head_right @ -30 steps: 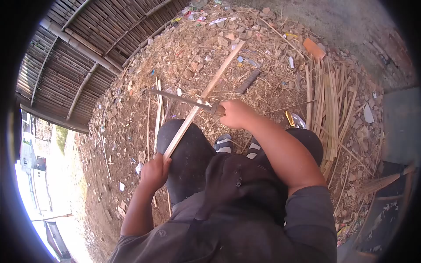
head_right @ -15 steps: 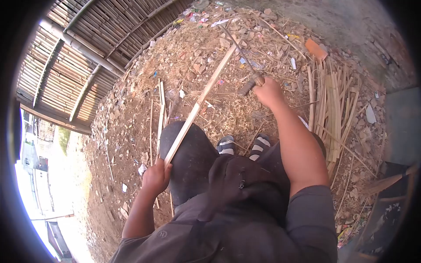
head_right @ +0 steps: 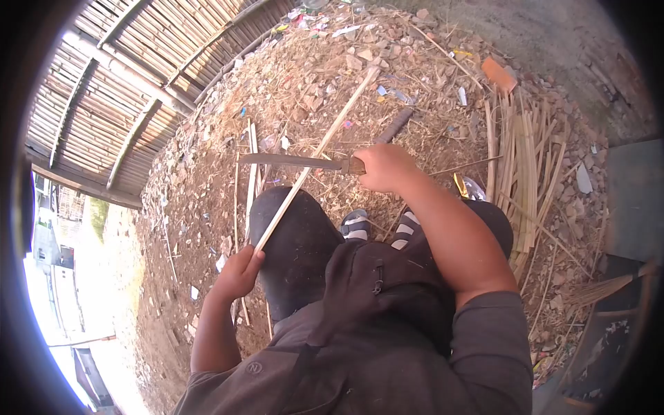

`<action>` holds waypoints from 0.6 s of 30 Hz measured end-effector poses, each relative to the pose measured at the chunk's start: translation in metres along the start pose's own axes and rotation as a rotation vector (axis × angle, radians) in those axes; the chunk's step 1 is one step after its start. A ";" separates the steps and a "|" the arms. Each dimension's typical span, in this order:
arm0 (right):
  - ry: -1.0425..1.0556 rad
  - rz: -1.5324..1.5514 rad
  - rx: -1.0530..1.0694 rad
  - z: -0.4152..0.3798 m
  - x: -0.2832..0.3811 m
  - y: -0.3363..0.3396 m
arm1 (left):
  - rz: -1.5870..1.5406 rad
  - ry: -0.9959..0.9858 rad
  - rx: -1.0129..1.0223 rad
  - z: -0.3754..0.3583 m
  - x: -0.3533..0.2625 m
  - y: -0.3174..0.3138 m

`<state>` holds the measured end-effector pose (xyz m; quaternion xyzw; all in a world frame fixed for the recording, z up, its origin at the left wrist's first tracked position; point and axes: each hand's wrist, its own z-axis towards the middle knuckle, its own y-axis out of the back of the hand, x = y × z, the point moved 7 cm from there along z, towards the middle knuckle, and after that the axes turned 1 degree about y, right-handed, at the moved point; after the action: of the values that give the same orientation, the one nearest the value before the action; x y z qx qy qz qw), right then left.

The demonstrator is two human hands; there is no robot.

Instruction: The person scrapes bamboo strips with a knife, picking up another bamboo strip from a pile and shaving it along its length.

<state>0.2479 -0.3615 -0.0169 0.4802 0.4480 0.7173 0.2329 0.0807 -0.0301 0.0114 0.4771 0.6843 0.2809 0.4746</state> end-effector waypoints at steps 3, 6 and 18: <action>-0.012 -0.076 0.074 -0.006 0.003 0.005 | -0.072 0.029 -0.070 -0.003 -0.008 0.003; 0.078 -0.016 0.098 -0.009 0.019 -0.001 | -0.084 -0.013 -0.096 -0.006 -0.015 0.003; 0.057 -0.047 0.209 -0.013 0.028 -0.016 | 0.286 0.094 -0.266 -0.007 -0.039 0.018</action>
<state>0.2229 -0.3372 -0.0192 0.4706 0.5378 0.6745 0.1853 0.0846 -0.0586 0.0441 0.4889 0.5879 0.4553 0.4561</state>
